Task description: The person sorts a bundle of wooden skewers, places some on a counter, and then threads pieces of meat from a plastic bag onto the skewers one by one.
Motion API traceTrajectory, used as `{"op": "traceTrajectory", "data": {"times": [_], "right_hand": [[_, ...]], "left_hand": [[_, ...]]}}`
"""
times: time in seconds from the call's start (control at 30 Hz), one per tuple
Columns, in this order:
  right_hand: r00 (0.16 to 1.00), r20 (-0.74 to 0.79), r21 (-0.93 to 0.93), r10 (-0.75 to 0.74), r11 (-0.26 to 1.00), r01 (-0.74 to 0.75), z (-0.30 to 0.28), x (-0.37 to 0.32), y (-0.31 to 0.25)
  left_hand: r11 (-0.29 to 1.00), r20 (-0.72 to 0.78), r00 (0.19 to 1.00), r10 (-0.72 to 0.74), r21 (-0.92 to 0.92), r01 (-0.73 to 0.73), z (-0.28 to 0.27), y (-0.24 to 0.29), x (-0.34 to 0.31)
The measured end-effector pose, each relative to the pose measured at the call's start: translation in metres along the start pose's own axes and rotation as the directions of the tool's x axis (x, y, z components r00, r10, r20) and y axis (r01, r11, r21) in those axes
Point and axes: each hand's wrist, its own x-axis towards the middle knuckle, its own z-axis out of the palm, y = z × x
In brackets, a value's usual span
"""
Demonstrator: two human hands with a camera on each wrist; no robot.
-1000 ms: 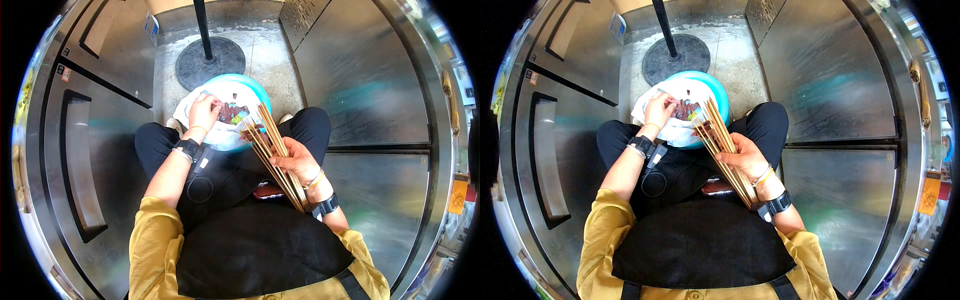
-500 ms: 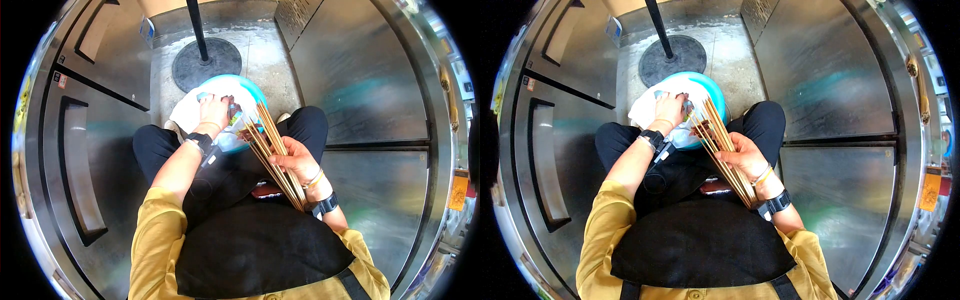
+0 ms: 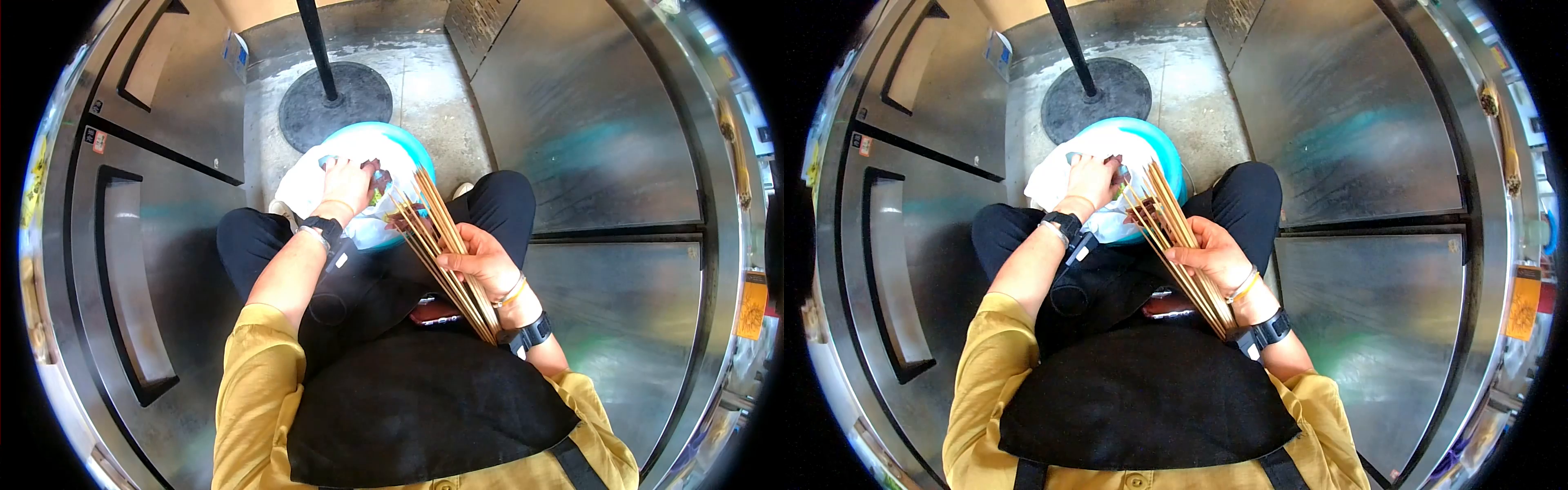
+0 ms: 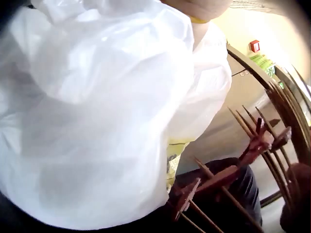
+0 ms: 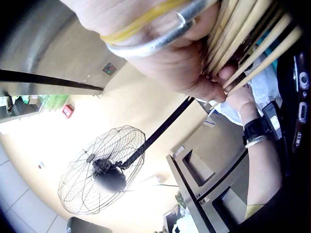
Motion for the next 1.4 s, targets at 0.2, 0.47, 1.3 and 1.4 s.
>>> {"op": "traceTrajectory", "data": {"times": [0.2, 0.47, 1.3, 1.4], "right_hand": [[1.0, 0.024, -0.016, -0.007, 1.0, 0.007, 0.002, 0.001, -0.001], [1.0, 0.024, -0.053, -0.008, 0.999, 0.009, 0.004, 0.002, -0.001], [0.999, 0.051, -0.048, -0.008, 0.999, 0.011, 0.013, 0.001, -0.002], [0.999, 0.045, -0.055, -0.024, 0.998, 0.027, 0.013, 0.0, -0.003]], "left_hand": [[0.997, -0.098, 0.994, 0.048, -0.059, -0.054, 0.008, -0.004, 0.0], [0.299, 0.09, 0.923, -0.374, -0.931, 0.211, 0.026, -0.033, -0.018], [0.104, 0.065, 0.961, -0.269, -0.99, 0.096, -0.074, 0.026, -0.043], [0.356, 0.026, 0.975, -0.219, -0.928, 0.105, -0.096, 0.033, -0.044]]}}
